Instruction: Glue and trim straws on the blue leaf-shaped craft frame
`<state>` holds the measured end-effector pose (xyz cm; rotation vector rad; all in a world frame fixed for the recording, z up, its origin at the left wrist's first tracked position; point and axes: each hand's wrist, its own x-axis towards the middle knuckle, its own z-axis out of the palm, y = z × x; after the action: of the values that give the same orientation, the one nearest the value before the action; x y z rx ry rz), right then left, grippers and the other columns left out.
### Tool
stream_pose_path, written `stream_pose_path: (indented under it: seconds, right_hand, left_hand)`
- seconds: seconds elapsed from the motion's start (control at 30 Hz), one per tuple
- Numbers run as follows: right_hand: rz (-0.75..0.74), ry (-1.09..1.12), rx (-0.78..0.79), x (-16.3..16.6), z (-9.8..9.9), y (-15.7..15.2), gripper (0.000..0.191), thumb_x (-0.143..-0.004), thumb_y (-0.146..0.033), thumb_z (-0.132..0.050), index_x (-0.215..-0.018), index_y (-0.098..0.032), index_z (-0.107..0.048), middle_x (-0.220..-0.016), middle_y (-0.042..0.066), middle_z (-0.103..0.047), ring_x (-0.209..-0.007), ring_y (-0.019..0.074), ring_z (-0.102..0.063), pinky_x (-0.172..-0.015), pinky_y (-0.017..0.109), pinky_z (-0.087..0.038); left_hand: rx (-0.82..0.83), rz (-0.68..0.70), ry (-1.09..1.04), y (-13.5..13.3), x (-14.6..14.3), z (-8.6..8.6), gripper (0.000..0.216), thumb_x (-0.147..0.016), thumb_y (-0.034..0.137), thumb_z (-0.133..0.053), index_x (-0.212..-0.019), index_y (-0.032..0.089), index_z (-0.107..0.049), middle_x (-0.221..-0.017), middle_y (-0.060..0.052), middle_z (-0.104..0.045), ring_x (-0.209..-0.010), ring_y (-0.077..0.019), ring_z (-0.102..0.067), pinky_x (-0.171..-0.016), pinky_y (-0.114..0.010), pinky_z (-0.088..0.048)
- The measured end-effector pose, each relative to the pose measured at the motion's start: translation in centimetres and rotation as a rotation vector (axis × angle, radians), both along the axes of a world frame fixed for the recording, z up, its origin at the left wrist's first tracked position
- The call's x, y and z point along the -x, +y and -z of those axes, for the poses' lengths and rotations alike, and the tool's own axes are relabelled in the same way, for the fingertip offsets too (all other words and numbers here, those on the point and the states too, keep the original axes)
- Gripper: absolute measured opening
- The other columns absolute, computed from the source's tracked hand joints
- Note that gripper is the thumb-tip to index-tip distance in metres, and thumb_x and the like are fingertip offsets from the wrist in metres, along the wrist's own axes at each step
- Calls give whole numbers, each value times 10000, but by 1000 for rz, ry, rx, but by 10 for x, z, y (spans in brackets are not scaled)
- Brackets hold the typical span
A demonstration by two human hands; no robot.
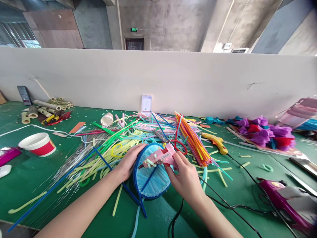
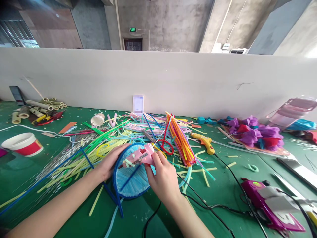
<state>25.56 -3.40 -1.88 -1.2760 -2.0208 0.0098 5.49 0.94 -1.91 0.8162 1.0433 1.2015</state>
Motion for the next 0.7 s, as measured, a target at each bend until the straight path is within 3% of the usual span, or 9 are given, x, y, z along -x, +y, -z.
stream_pose_path:
  seconds: [0.33, 0.7]
  right_hand:
    - [-26, 10, 5, 0, 0, 1, 67, -927, -217, -463, -861, -221, -456, -851, 40, -556, -677, 157, -547, -584, 248, -445]
    - [-40, 47, 24, -1, 0, 0, 91, -916, -170, -459, -846, -227, -448, -849, 34, -556, -660, 152, -530, -572, 240, -428]
  left_hand:
    - [-17, 0, 19, 0, 0, 1, 306, -718, 394, -760, -951, 195, -773, -1145, -72, -729, -1150, -284, -605, -943, -340, -455]
    - [-47, 30, 18, 0, 0, 1, 272, -736, 387, -745, -930, 199, -778, -1065, -57, -750, -1047, -259, -641, -903, -327, -468]
